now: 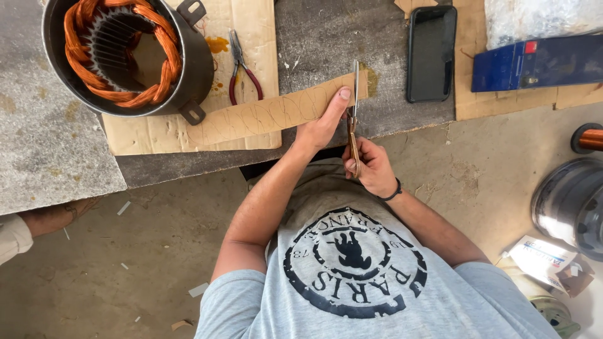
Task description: Cutting a long strip of brown insulation paper into smaller rectangular pieces using scissors on a workbench.
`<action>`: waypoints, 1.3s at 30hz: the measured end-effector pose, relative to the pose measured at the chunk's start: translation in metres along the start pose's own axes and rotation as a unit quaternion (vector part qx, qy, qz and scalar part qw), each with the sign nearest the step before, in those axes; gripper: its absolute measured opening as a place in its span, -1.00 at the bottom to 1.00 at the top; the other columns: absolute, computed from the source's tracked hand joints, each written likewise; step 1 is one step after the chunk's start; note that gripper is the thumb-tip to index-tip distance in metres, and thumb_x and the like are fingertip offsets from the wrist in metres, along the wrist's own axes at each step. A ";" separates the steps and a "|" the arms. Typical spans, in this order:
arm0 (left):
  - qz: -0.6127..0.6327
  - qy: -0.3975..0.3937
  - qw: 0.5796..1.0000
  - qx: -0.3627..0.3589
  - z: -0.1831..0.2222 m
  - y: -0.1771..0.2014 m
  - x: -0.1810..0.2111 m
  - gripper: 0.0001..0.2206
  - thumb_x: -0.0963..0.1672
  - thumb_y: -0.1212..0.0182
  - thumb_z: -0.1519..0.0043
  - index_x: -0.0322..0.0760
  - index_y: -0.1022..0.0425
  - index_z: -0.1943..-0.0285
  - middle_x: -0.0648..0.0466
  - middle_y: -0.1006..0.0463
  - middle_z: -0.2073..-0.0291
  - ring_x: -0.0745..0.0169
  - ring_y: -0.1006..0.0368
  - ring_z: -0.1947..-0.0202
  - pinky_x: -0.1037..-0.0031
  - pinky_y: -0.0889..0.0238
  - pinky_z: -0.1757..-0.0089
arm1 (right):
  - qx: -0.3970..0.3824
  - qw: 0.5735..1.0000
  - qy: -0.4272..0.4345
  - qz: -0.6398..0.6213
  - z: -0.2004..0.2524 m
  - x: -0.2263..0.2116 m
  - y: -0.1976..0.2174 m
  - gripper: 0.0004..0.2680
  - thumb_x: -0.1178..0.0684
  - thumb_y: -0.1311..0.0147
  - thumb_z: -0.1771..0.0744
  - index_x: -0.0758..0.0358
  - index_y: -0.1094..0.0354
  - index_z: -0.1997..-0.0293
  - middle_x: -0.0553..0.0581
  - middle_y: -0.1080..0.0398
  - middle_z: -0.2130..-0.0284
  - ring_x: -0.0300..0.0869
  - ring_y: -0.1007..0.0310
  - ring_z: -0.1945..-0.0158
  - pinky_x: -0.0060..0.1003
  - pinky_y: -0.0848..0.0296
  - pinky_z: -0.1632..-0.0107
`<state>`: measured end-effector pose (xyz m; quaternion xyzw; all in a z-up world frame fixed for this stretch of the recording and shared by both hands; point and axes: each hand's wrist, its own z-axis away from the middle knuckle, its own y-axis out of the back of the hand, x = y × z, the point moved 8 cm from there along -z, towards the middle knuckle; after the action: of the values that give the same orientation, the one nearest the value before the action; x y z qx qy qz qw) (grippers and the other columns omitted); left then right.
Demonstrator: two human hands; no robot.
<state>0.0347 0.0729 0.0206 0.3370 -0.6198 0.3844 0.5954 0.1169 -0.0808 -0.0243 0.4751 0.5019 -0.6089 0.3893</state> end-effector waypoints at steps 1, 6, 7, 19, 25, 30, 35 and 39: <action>-0.001 -0.002 1.000 -0.003 0.001 -0.001 0.000 -0.60 0.05 -0.18 -0.33 -0.09 -0.55 0.59 0.13 -0.52 0.72 0.43 -0.47 0.62 0.56 -0.37 0.46 | 0.002 1.000 0.002 0.000 0.000 0.001 -0.001 -0.74 -0.06 -0.26 -0.34 0.41 -0.38 0.31 0.14 -0.40 0.64 -0.24 -0.46 0.59 -0.46 -0.41 0.47; 0.000 0.024 0.999 0.037 0.003 0.002 -0.001 -0.59 0.05 -0.17 -0.33 -0.14 -0.55 0.56 0.11 -0.53 0.70 0.39 -0.47 0.63 0.55 -0.39 0.44 | 0.097 0.993 -0.038 -0.050 0.003 0.004 0.012 -0.75 -0.01 -0.15 -0.39 0.45 -0.33 0.29 0.21 -0.34 0.69 -0.27 -0.31 0.73 -0.44 -0.41 0.58; 0.000 0.022 0.999 0.032 0.005 0.002 -0.002 -0.59 0.05 -0.17 -0.33 -0.14 -0.55 0.56 0.11 -0.53 0.70 0.39 -0.47 0.63 0.55 -0.39 0.44 | 0.101 0.993 -0.034 -0.050 0.002 -0.004 0.012 -0.75 -0.01 -0.15 -0.39 0.45 -0.33 0.29 0.21 -0.34 0.69 -0.27 -0.31 0.73 -0.44 -0.41 0.58; -0.007 -0.071 0.996 0.047 0.004 0.006 -0.001 -0.54 0.03 -0.14 -0.36 -0.17 -0.48 0.63 0.11 -0.49 0.75 0.38 -0.42 0.69 0.60 -0.25 0.53 | 0.127 0.810 0.200 0.537 -0.073 -0.117 0.020 -0.43 -0.59 0.36 -0.39 0.15 -0.34 -0.04 -0.02 -0.53 0.35 -0.17 -0.59 0.25 -0.34 -0.35 -0.03; -0.024 -0.061 0.997 0.031 0.003 0.005 -0.004 -0.59 -0.03 -0.12 -0.37 -0.28 -0.47 0.55 0.03 -0.48 0.71 0.32 -0.45 0.65 0.58 -0.28 0.51 | 0.093 0.735 0.167 0.651 -0.099 -0.102 0.013 -0.55 -0.44 0.21 -0.39 0.22 -0.26 0.01 0.24 -0.48 0.46 0.10 -0.54 0.44 -0.09 -0.39 0.14; -0.011 0.010 0.998 0.059 0.007 0.011 -0.004 -0.56 0.02 -0.07 -0.41 -0.19 -0.43 0.57 0.10 -0.48 0.69 0.40 -0.40 0.66 0.63 -0.27 0.52 | 0.144 0.774 0.031 0.616 -0.125 -0.125 0.036 -0.58 -0.45 0.13 -0.38 0.15 -0.19 0.03 0.32 -0.52 0.38 0.33 -0.55 0.39 0.14 -0.44 0.19; -0.032 0.048 0.997 0.056 0.011 0.012 -0.014 -0.55 0.06 -0.10 -0.39 -0.17 -0.44 0.55 0.10 -0.49 0.65 0.39 -0.41 0.60 0.59 -0.28 0.46 | 0.183 0.797 -0.056 0.573 -0.131 -0.122 0.068 -0.57 -0.51 0.17 -0.39 0.10 -0.17 0.04 0.32 -0.53 0.34 0.40 -0.55 0.28 0.24 -0.42 0.16; -0.117 0.094 0.988 0.033 0.013 0.022 -0.048 -0.50 0.10 -0.03 -0.42 -0.16 -0.45 0.57 0.13 -0.43 0.67 0.33 -0.33 0.62 0.51 -0.25 0.40 | 0.194 0.800 -0.110 0.557 -0.131 -0.132 0.068 -0.58 -0.48 0.17 -0.36 0.10 -0.19 0.05 0.37 -0.54 0.37 0.40 -0.57 0.21 0.22 -0.46 0.08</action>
<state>0.0129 0.0702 -0.0288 0.3893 -0.5040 0.3622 0.6806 0.2389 0.0337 0.0817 0.6678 -0.0240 -0.4199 0.6142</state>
